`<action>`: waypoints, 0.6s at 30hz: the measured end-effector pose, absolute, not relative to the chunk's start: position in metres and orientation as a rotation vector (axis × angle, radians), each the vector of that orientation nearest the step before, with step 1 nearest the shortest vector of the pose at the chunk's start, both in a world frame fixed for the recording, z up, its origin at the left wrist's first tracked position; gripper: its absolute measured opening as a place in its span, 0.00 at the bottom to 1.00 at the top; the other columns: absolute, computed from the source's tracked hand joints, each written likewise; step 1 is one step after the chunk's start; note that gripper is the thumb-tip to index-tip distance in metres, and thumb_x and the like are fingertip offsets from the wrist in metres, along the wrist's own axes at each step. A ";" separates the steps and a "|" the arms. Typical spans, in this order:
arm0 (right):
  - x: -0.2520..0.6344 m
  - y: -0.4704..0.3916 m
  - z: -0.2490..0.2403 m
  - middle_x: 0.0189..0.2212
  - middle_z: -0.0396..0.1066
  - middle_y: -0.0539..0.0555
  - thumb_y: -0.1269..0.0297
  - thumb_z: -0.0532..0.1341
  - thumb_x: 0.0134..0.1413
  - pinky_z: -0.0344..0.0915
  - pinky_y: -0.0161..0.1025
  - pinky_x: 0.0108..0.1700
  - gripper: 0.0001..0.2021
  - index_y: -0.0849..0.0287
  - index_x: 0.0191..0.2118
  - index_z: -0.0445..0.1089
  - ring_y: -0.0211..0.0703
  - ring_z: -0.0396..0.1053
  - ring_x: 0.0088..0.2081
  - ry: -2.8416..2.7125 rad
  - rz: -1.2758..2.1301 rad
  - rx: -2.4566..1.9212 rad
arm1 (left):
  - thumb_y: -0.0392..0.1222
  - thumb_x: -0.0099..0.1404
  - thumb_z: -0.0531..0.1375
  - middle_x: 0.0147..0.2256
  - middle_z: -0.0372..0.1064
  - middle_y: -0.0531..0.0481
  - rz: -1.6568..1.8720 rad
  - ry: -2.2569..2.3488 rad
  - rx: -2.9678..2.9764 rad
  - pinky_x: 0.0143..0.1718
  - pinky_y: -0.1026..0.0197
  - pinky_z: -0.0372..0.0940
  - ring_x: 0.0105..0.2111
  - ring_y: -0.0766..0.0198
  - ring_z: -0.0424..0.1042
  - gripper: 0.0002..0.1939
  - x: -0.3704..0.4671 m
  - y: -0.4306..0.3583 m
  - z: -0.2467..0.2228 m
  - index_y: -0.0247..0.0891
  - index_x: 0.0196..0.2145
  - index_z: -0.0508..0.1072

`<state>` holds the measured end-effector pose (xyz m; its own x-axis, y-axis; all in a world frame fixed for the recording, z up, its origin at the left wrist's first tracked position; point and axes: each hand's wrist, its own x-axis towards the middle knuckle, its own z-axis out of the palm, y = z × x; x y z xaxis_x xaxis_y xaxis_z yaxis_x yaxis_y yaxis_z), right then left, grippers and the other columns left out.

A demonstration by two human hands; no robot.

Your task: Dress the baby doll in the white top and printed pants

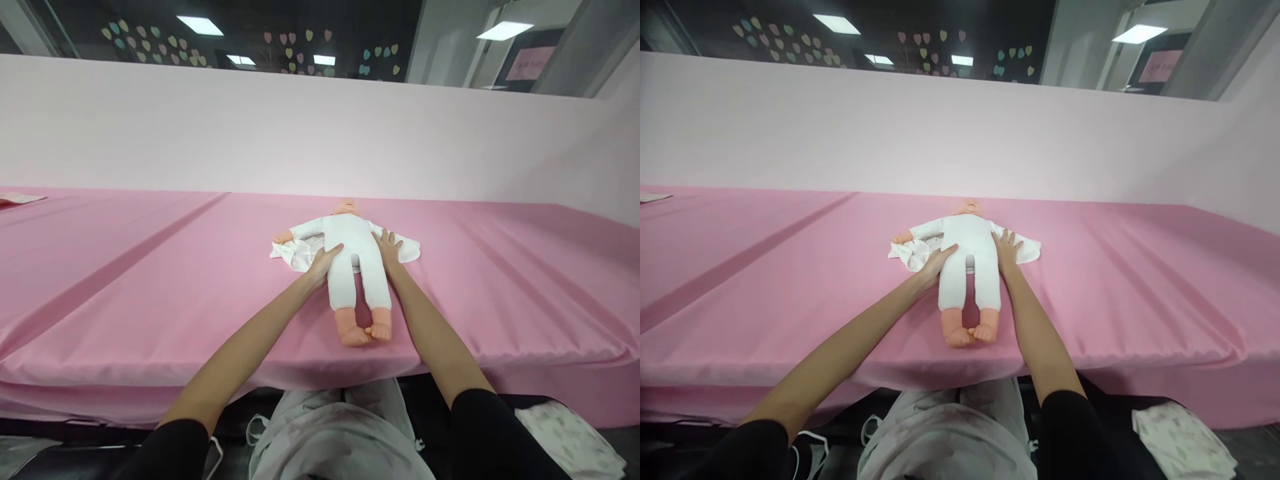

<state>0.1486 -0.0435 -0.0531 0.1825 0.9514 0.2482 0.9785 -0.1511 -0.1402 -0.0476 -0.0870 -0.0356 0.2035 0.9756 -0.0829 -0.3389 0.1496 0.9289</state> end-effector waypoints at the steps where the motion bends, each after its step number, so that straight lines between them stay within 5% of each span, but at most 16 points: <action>1: 0.148 -0.044 -0.050 0.67 0.39 0.64 0.57 0.45 0.63 0.41 0.70 0.58 0.24 0.50 0.64 0.52 0.66 0.35 0.66 -1.850 -0.117 -2.205 | 0.40 0.59 0.63 0.44 0.73 0.38 1.117 0.861 0.940 0.43 0.55 0.71 0.41 0.54 0.74 0.15 -0.049 -0.087 -0.034 0.32 0.43 0.70; 7: 0.143 -0.047 -0.047 0.68 0.34 0.61 0.53 0.44 0.64 0.39 0.76 0.56 0.23 0.48 0.61 0.58 0.69 0.30 0.67 -1.805 -0.032 -2.228 | 0.36 0.59 0.62 0.48 0.71 0.38 1.136 0.888 0.920 0.43 0.55 0.72 0.42 0.55 0.74 0.16 -0.051 -0.082 -0.036 0.33 0.46 0.69; 18: 0.138 -0.051 -0.046 0.69 0.30 0.55 0.47 0.45 0.62 0.36 0.83 0.50 0.25 0.44 0.62 0.54 0.75 0.32 0.65 -1.637 -0.005 -2.372 | 0.32 0.55 0.64 0.56 0.64 0.42 1.194 0.874 0.739 0.42 0.51 0.73 0.43 0.56 0.74 0.46 -0.053 -0.075 -0.045 0.48 0.64 0.45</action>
